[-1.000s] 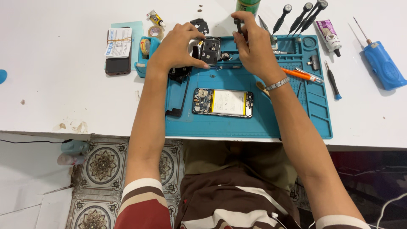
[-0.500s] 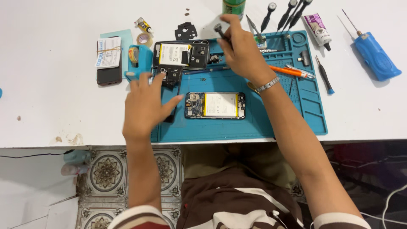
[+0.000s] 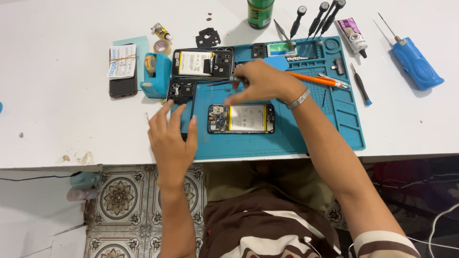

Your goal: The person disassembles a smartphone on a blue repair mat, unscrewing the back cover with a screwdriver and lifting the cover off. They then unscrew and remove a bracket from the frame, clean the frame with a brush, and pick up a tube of adhesive near the end.

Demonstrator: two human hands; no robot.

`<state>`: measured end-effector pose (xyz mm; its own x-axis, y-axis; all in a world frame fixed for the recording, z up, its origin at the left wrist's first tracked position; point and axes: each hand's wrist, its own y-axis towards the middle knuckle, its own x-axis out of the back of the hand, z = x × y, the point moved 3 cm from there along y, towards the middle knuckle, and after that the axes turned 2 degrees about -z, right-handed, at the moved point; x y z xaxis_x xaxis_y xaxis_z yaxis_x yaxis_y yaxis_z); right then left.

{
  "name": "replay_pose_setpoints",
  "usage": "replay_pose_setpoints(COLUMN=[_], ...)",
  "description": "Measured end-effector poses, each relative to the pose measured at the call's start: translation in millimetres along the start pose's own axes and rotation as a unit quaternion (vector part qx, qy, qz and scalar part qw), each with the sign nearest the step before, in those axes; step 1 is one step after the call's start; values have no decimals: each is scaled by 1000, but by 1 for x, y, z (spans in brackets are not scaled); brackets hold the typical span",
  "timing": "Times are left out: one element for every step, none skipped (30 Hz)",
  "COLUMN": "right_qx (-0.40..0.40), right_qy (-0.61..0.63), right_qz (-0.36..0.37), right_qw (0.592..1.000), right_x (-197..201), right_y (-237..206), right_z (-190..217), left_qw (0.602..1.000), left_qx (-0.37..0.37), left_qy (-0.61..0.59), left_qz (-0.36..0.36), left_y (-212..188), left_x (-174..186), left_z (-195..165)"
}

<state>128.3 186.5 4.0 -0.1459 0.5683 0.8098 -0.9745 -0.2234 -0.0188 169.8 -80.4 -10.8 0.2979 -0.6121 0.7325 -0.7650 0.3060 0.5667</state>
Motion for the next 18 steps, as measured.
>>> replay_pose_setpoints(right_qx=[4, 35, 68, 100, 73, 44, 16, 9, 2, -6, -20, -36, -50, -24, 2, 28, 15, 3], right_qy=[-7, -19, -32, -46, -86, -125, -164, -164, -164, -163, -170, -176, -182, -174, -166, -159, -154, -148], right_qz=[32, 16, -2, -20, -11, -3, 7, 20, 35, 51, 66, 80, 93, 73, 54, 34, 50, 66], right_qw=[999, 999, 997, 994, 994, 991, 986, 986, 986, 985, 983, 981, 978, 982, 985, 986, 987, 987], right_x=[-5, -9, -15, -19, -24, -29, -32, -32, -32, -31, -30, -28, -27, -24, -23, -22, -22, -24], right_y=[-2, -4, -7, -9, -10, -11, -12, -12, -12, -13, -13, -14, -14, -15, -15, -15, -15, -14], right_z=[5, 13, 21, 28, 31, 34, 35, 37, 38, 40, 40, 40, 40, 43, 45, 47, 46, 45], left_qw=[1000, 999, 999, 998, 997, 994, 991, 986, 983, 978, 973, 972, 970, 969, 968, 966, 963, 965], left_qx=[13, 25, 36, 46, 55, 65, 76, 88, 99, 111, 121, 120, 118, 114, 113, 112, 112, 105], left_qy=[-13, -26, -34, -42, -51, -71, -92, -112, -127, -142, -158, -167, -175, -183, -192, -201, -210, -203], left_qz=[-1, -5, -12, -19, -26, -46, -65, -83, -92, -101, -112, -115, -117, -120, -120, -122, -124, -128], left_y=[-1, -1, -2, -3, -3, -4, -5, -6, -8, -10, -11, -11, -11, -11, -12, -13, -14, -16], left_x=[0, -1, -1, -2, -3, -4, -6, -7, -9, -12, -14, -17, -20, -23, -26, -29, -32, -33], left_z=[-4, -7, -10, -13, -16, -18, -21, -23, -25, -27, -28, -30, -31, -32, -34, -36, -38, -38])
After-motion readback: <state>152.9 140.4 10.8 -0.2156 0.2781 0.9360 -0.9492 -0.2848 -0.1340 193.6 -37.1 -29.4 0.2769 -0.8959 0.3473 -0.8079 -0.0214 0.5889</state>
